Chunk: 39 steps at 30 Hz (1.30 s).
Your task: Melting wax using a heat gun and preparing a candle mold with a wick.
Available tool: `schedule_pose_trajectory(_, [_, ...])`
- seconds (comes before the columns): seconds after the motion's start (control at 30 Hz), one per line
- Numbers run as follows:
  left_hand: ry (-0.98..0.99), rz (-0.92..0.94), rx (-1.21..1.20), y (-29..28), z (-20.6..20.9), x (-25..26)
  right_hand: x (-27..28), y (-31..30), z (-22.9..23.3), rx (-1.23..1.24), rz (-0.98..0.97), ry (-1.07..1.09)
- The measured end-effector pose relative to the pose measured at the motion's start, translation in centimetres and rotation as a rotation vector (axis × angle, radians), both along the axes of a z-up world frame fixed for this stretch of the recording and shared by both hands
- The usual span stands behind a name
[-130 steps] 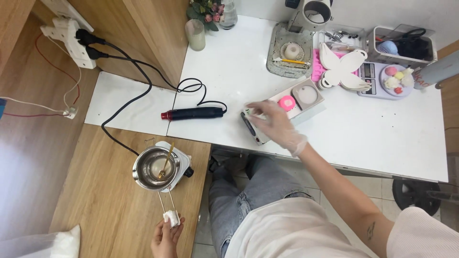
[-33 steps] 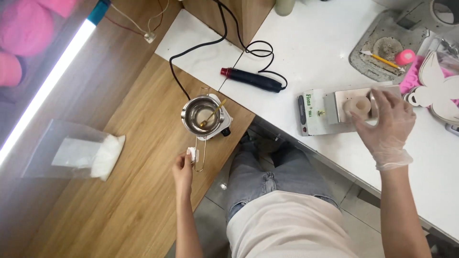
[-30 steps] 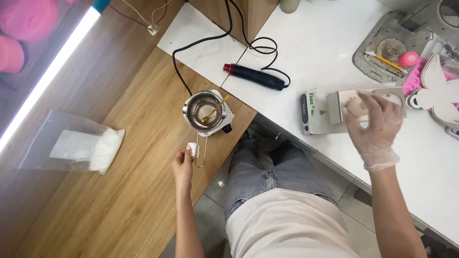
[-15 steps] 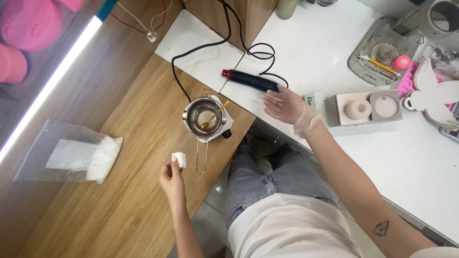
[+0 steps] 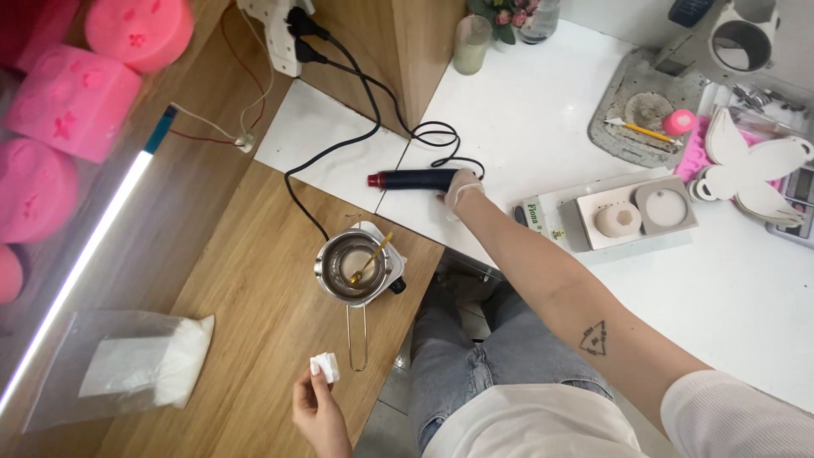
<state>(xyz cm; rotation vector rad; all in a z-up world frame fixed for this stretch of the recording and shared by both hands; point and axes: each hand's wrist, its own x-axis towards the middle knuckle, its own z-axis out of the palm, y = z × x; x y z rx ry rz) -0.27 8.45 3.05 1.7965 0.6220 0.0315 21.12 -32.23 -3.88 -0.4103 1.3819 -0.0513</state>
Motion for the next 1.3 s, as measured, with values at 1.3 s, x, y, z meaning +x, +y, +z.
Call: schedule_pose_trajectory(1.3, [-0.079,-0.548,-0.005,-16.8,8.7,-2.2,-14.8,-24.7,21.7,-1.244,0.291,-0.746])
